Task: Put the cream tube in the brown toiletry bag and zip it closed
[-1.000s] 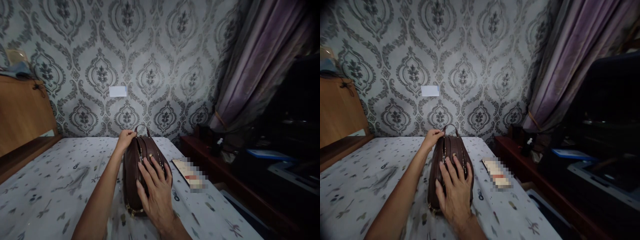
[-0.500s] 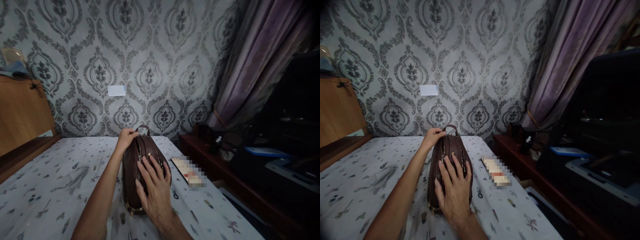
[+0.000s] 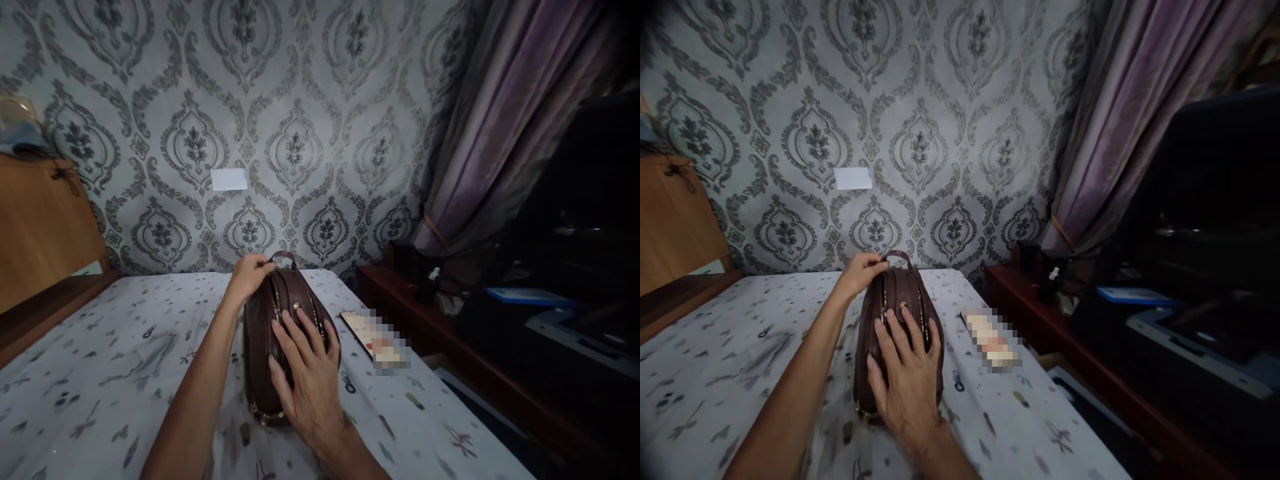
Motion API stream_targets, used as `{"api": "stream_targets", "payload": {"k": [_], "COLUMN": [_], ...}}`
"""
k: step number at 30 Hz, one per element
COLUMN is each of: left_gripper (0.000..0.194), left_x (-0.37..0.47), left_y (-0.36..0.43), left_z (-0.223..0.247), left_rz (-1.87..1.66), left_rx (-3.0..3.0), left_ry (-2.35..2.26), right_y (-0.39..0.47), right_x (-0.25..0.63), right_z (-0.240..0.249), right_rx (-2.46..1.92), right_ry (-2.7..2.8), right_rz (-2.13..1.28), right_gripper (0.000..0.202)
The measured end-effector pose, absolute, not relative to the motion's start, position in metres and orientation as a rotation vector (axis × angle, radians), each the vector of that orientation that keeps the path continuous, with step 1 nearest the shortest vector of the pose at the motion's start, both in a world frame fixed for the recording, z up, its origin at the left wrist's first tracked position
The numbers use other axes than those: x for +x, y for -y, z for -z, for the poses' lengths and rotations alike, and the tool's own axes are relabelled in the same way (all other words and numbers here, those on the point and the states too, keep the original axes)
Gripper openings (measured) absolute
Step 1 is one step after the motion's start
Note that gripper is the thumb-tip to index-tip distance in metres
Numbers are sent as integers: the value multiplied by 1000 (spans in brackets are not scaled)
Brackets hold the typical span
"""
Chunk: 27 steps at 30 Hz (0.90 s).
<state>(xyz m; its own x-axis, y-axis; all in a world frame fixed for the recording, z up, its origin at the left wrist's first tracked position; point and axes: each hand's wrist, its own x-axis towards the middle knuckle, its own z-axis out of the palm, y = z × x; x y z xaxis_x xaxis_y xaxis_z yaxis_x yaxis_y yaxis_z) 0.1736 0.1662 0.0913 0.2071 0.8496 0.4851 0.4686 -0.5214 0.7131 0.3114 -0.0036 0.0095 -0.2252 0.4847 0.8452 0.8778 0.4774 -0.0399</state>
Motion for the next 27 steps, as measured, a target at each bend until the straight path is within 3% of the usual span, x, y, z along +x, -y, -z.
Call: {"api": "stream_targets", "payload": {"k": [14,27], "left_gripper": [28,35], "left_x": [169,166], "left_y": [-147,-132], "left_z": [-111,-122], "left_rz": [-1015,-895], "left_rx": [2193,2295], "left_ry": [-1229,-1184], "right_y": [3,4], "right_x": [312,310], "right_z": [-8,-9], "right_rx": [-1147,-1127], "right_ry": [1870,1858], "right_rz": [569,564], "right_gripper": [45,42]}}
